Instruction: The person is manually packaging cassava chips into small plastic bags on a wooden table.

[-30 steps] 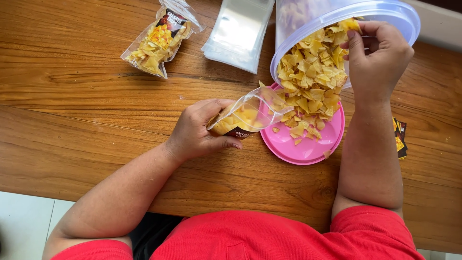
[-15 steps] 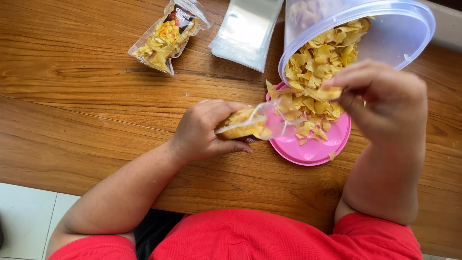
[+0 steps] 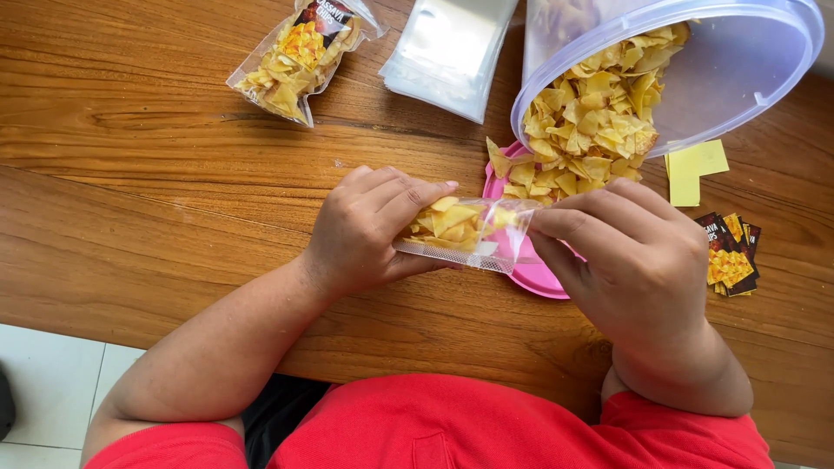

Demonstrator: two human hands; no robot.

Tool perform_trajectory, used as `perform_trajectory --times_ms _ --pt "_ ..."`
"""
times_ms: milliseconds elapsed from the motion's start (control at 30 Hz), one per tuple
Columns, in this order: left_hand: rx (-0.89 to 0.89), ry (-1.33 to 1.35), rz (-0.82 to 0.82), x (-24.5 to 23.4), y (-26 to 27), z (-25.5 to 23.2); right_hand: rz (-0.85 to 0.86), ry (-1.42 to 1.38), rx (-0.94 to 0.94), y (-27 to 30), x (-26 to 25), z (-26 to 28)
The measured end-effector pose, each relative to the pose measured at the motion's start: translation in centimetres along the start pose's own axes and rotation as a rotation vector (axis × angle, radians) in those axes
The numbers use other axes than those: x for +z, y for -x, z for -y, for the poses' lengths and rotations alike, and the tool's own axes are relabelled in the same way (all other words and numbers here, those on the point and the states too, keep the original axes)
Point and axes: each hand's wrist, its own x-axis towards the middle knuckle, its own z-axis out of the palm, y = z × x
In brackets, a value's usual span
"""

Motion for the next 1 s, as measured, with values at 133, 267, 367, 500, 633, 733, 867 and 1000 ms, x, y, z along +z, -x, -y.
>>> perform_trajectory --times_ms 133,267,367,500,633,733,867,1000 --pt "0.009 0.046 0.0 0.3 0.0 0.0 -0.003 0.041 0.023 0.1 0.8 -0.2" --pt "0.007 0.144 0.006 0.2 0.0 0.0 -0.017 -0.026 0.031 -0.1 1.0 -0.2" --pt "0.012 0.178 0.001 0.3 -0.1 0.0 0.005 0.019 0.044 0.3 1.1 -0.5" --pt "0.006 0.203 0.018 0.2 -0.2 0.1 0.095 0.055 0.041 0.4 0.9 -0.8" --pt "-0.002 0.245 0.029 0.2 -0.2 0.2 0.166 -0.107 0.02 0.1 0.0 -0.9" --pt "-0.031 0.268 0.059 0.5 0.1 0.3 0.13 -0.098 0.027 0.0 0.2 -0.9" --pt "-0.075 0.343 0.102 0.7 0.4 0.4 0.13 0.005 -0.01 0.1 0.8 -1.3" --pt "-0.086 0.37 0.112 0.6 0.3 0.3 0.127 0.034 -0.068 -0.3 0.4 -1.0"
